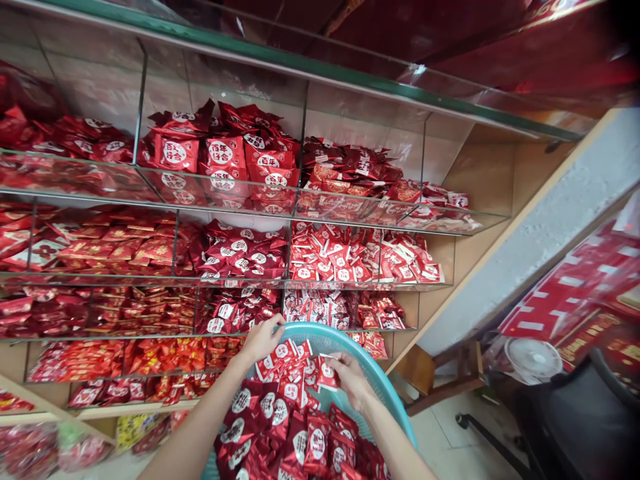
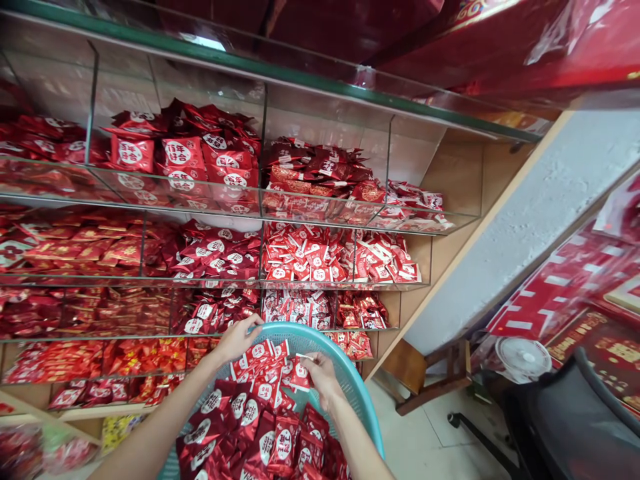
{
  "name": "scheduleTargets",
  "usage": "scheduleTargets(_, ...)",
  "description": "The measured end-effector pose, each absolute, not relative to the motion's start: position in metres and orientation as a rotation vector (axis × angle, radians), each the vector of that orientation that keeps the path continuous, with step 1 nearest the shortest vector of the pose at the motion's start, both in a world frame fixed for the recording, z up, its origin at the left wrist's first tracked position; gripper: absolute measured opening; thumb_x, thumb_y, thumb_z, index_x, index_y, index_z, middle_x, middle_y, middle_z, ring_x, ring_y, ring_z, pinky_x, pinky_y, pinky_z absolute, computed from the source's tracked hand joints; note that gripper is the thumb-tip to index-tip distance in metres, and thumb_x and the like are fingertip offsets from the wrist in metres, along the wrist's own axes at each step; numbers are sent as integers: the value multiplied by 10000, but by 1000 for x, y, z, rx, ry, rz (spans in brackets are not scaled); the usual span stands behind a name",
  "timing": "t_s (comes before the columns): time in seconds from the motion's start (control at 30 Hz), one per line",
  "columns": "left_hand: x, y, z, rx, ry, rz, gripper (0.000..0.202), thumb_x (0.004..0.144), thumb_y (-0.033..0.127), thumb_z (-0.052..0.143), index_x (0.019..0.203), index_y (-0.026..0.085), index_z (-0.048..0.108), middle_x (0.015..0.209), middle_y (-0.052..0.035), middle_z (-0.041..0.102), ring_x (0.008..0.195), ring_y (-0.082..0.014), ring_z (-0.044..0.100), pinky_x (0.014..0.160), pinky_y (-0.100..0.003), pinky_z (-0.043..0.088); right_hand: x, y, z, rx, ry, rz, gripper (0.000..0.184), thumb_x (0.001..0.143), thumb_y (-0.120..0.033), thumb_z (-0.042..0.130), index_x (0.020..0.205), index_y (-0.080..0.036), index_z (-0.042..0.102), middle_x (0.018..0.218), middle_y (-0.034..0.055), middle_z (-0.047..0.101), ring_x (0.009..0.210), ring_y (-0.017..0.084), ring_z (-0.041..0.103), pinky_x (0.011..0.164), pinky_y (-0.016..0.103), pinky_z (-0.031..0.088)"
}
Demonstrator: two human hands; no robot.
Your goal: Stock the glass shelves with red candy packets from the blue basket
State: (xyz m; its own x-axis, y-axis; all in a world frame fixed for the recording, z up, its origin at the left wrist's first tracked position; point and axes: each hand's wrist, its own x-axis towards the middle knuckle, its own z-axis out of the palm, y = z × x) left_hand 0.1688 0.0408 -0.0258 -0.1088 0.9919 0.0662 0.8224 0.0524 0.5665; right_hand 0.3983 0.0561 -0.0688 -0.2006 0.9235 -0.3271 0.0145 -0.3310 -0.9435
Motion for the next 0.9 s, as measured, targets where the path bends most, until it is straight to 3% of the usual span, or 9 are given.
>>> scheduleTargets(0.3,165,44,-35,1873,2002,662,230,818,398,360,912,275,529,692,37,607,600,-119,535,572,-201,314,401,64,-93,-1414,-1130,1567,187,556,-293,653,596,-159,528,393,-50,476,353,68,401,358,189,275)
scheduleTargets(0.57,167,42,-29,1851,2014,654,213,818,381,370,907,270,528,698,38,607,603,-112,535,575,-199,307,394,63,-109,-1387,-1034,1555,325,500,-353,690,649,-176,462,492,-32,538,452,145,568,479,287,471)
scheduleTargets(0.8,168,42,-27,1833,2016,651,204,811,375,384,908,270,529,718,31,612,635,-120,547,597,-207,324,388,58,-108,-1251,-903,1654,385,466,-307,711,723,-199,446,564,-66,501,569,163,622,619,309,507)
scheduleTargets(0.9,168,42,-27,1832,2008,651,197,810,369,387,907,271,527,730,31,617,653,-122,554,606,-208,328,386,58,-112,-1233,-1001,1635,323,511,-295,679,733,-193,467,564,-60,514,545,145,601,584,289,489)
